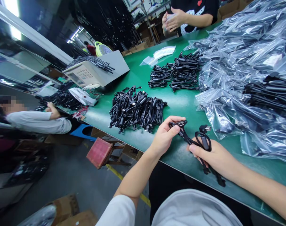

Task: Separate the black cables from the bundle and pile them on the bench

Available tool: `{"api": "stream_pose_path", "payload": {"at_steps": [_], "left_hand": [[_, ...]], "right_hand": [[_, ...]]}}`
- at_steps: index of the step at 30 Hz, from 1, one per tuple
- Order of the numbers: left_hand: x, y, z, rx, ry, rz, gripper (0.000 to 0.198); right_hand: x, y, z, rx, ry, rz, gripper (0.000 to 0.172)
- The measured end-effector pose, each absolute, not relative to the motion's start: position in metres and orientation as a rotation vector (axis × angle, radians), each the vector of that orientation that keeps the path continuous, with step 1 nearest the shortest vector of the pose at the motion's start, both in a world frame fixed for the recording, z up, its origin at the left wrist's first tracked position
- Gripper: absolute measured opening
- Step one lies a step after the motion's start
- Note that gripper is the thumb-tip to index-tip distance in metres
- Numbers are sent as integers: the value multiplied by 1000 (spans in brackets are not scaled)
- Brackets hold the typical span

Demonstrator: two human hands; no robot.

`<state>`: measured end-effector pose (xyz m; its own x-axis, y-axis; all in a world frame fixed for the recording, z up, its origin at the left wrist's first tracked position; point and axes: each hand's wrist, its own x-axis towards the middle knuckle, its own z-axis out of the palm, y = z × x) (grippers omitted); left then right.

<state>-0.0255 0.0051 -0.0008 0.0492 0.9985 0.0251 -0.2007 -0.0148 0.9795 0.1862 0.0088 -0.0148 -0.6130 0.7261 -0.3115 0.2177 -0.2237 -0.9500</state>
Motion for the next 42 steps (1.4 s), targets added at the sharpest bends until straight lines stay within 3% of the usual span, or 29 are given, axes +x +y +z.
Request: {"api": "stream_pose_path", "payload": {"at_steps": [4, 8, 15, 23, 29, 42], "left_hand": [[-25, 3, 2, 1120, 1005, 1200, 36], [-20, 1, 4, 1148, 973, 1029, 47], [-13, 2, -3, 1006, 1039, 1152, 69], [-4, -9, -3, 1089, 907, 641, 43], [-3, -9, -2, 1050, 878, 656, 33], [-9, -8, 3, 967, 751, 592, 34]], "right_hand": [[186, 11, -12, -1033, -1566, 2017, 45], [186, 16, -3, -981, -1288, 2225, 38], [184, 30, 7, -947, -853, 2099, 22], [195, 45, 16, -883, -690, 1885, 25], [193, 40, 26, -901, -839, 1837, 36], [188, 36, 31, -1009, -773, 1817, 32]]}}
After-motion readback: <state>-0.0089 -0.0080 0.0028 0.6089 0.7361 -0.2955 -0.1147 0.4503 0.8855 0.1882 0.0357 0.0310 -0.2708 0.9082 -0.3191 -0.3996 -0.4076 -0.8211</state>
